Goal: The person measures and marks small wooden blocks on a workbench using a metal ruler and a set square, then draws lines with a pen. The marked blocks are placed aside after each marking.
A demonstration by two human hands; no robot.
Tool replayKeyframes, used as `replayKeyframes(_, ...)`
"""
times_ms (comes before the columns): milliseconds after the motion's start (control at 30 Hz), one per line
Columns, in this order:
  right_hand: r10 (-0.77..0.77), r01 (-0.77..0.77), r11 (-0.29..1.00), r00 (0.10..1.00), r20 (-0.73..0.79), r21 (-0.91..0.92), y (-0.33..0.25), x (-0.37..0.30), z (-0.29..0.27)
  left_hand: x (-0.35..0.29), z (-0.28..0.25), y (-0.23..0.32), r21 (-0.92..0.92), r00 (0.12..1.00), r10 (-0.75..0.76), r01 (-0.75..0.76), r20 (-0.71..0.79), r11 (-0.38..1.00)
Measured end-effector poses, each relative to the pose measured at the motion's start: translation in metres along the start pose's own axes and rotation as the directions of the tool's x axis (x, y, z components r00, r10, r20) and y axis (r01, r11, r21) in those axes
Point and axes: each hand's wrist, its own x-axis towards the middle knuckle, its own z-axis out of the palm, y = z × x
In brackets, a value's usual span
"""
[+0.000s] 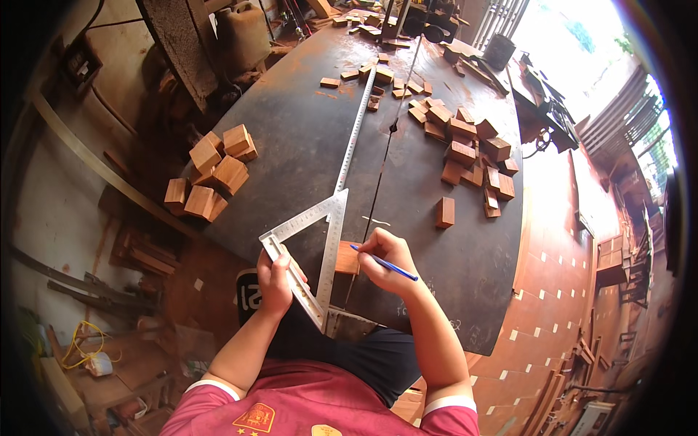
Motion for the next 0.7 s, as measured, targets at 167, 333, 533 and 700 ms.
replayKeyframes(167, 0.062, -0.065, 0.992, 0.998, 0.033, 0.111, -0.006, -0.001, 0.007, 0.003, -0.004, -0.013, -0.002, 0.995, 0.096, -0.096, -0.013, 0.995)
replayKeyframes(333, 0.015, -0.013, 0.999, 0.999, -0.034, 0.053, -0.004, 0.003, 0.008, 0.007, -0.004, -0.011, 0.002, 0.996, 0.081, -0.081, 0.021, 0.997)
replayKeyframes(533, 0.028, -0.028, 0.994, 1.0, -0.002, 0.11, 0.002, 0.003, 0.007, 0.007, 0.001, -0.008, -0.011, 0.997, 0.081, -0.081, -0.013, 0.997)
replayKeyframes(700, 0.064, -0.063, 0.992, 0.998, -0.004, 0.111, -0.003, 0.003, 0.008, 0.008, 0.002, -0.008, -0.022, 0.998, 0.068, -0.068, -0.009, 0.997)
